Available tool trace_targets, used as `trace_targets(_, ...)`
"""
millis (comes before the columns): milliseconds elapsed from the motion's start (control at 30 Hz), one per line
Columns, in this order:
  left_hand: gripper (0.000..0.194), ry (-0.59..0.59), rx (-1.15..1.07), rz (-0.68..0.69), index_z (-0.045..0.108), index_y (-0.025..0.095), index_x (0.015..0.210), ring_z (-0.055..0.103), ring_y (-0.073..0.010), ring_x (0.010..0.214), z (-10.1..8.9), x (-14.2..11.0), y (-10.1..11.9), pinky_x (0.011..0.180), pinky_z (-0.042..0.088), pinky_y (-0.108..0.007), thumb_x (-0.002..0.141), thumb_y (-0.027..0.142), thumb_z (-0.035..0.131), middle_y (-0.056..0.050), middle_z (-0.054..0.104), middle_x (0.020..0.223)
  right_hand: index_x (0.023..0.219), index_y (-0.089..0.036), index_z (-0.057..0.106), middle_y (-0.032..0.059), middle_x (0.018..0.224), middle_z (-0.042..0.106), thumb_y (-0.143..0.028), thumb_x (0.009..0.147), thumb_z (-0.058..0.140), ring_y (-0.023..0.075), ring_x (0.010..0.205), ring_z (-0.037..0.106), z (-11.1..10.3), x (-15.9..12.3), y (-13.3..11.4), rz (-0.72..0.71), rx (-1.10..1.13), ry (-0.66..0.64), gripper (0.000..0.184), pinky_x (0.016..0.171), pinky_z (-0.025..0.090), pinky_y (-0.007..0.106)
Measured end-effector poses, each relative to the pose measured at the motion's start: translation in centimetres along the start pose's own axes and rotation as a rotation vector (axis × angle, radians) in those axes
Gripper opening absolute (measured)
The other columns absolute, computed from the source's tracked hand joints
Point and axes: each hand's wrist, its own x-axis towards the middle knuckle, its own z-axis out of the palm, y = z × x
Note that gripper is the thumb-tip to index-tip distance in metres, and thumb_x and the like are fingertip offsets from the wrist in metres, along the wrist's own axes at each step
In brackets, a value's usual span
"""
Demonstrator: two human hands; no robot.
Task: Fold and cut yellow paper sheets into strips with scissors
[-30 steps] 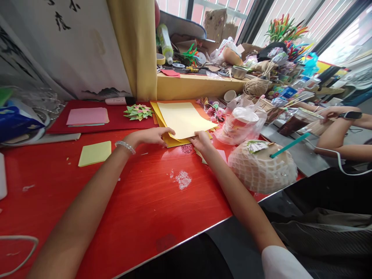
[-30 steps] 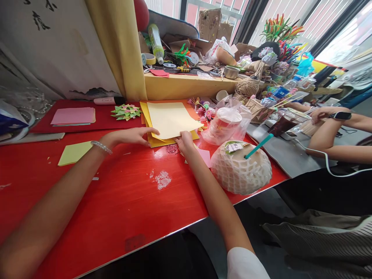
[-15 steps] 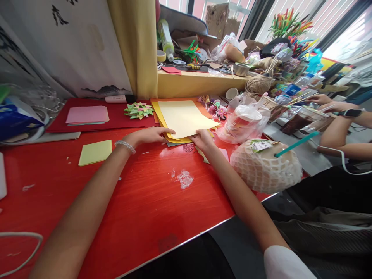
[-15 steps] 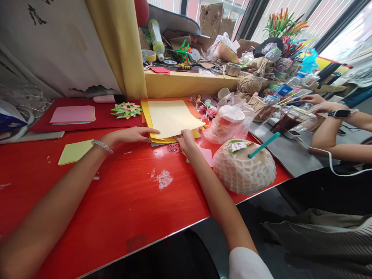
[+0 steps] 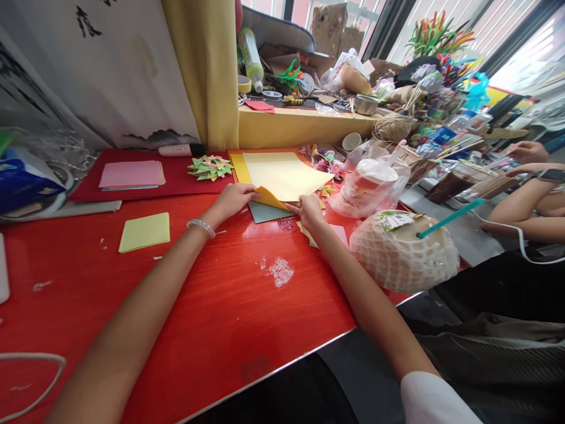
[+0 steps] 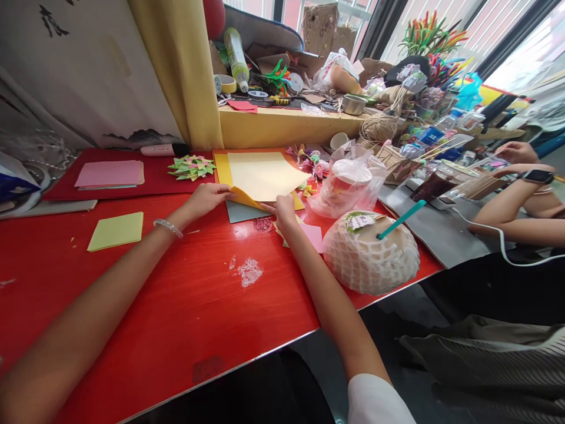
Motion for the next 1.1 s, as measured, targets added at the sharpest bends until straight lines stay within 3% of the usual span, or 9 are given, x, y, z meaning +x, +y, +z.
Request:
trace_targets(133,0.013,0.026,0.155,0.074,0.063,0.017,0.076,0.053,-0.0184,0.077,0.9,0.1,-0.7,0.072,0.039,-0.028,0.069,0.027,0.066,-0.002,0.063,0.076,0.091,-0.02,0.049,-0.0054,0.067,0.058,0.004,0.057,0.034,0.0095,0.057,0.059,-0.1,0.0,0.0,0.02,0.063,0.052,0.044,0.063,0.06,0.031)
trace_targets(267,0.027,0.105,0.248,0.095,0.062,0.018,0.087,0.05,-0.0247,0.097,1.4,0.2,-1.3,0.086,0.038,-0.033,0.061,0.016,0.069,-0.007,0.061,0.093,0.091,-0.02,0.048,-0.005,0.069,0.058,0.005,0.059,0.033,0.0095,0.064,0.062,0.0,0.0,-0.3,0.033,0.153,0.122,0.043,0.064,0.06,0.025)
trace_targets(367,0.02,0.153,0.263,0.061,0.064,0.019,0.082,0.05,-0.028,0.101,1.2,0.1,-1.3,0.09,0.037,-0.037,0.062,0.015,0.066,-0.008,0.061,0.093,0.091,-0.019,0.048,-0.0035,0.071,0.06,0.006,0.062,0.032,0.0104,0.068,0.064,0.1,-0.1,-0.5,0.05,0.214,0.146,0.042,0.064,0.059,0.023)
trace_targets(533,0.018,0.155,0.123,-0.053,0.066,0.019,0.086,0.061,-0.0237,0.08,1.1,-0.1,-0.2,0.076,0.047,-0.034,0.072,0.028,0.06,-0.005,0.063,0.072,0.093,-0.019,0.049,-0.002,0.073,0.061,0.006,0.066,0.029,0.0097,0.066,0.064,0.1,-0.2,-0.6,0.083,0.282,0.163,0.042,0.062,0.058,0.021)
trace_targets(667,0.038,0.137,-0.093,-0.154,0.059,0.013,0.107,0.065,-0.0181,0.064,2.1,-0.2,0.9,0.061,0.053,-0.03,0.088,0.035,0.033,-0.009,0.068,0.08,0.096,-0.017,0.05,-0.0007,0.075,0.063,0.007,0.066,0.031,0.0104,0.066,0.064,0.2,-0.2,-0.5,0.106,0.307,0.177,0.043,0.061,0.059,0.022)
trace_targets(733,0.041,0.176,-0.229,-0.21,0.051,0.012,0.117,0.066,-0.0183,0.069,2.8,-0.2,1.3,0.06,0.055,-0.03,0.089,0.036,0.035,-0.013,0.068,0.092,0.096,-0.016,0.05,-0.0004,0.074,0.064,0.006,0.066,0.031,0.0109,0.067,0.065,0.2,-0.2,-0.5,0.116,0.314,0.185,0.042,0.061,0.059,0.022)
trace_targets(833,0.049,0.257,-0.365,-0.264,0.042,0.015,0.126,0.066,-0.0199,0.084,4.0,-0.5,1.7,0.066,0.056,-0.03,0.079,0.023,0.054,-0.014,0.065,0.109,0.096,-0.015,0.05,0.0004,0.072,0.064,0.006,0.067,0.032,0.0112,0.065,0.064,0.2,-0.2,-0.5,0.129,0.319,0.19,0.04,0.061,0.059,0.022)
trace_targets(967,0.05,0.271,-0.354,-0.209,0.053,0.019,0.118,0.063,-0.0218,0.096,4.8,-1.0,2.2,0.077,0.055,-0.031,0.071,0.006,0.056,-0.008,0.068,0.103,0.096,-0.014,0.051,0.0005,0.072,0.064,0.005,0.069,0.032,0.0098,0.063,0.063,0.1,-0.3,-0.6,0.13,0.317,0.2,0.037,0.061,0.058,0.02)
trace_targets(1100,0.036,0.289,-0.334,-0.126,0.064,0.018,0.103,0.063,-0.0239,0.098,2.8,-0.7,3.7,0.083,0.053,-0.034,0.071,0.004,0.053,-0.006,0.07,0.096,0.097,-0.015,0.05,0.0001,0.074,0.063,0.005,0.068,0.033,0.0093,0.065,0.063,0.2,-0.3,-0.9,0.126,0.307,0.206,0.039,0.062,0.058,0.019)
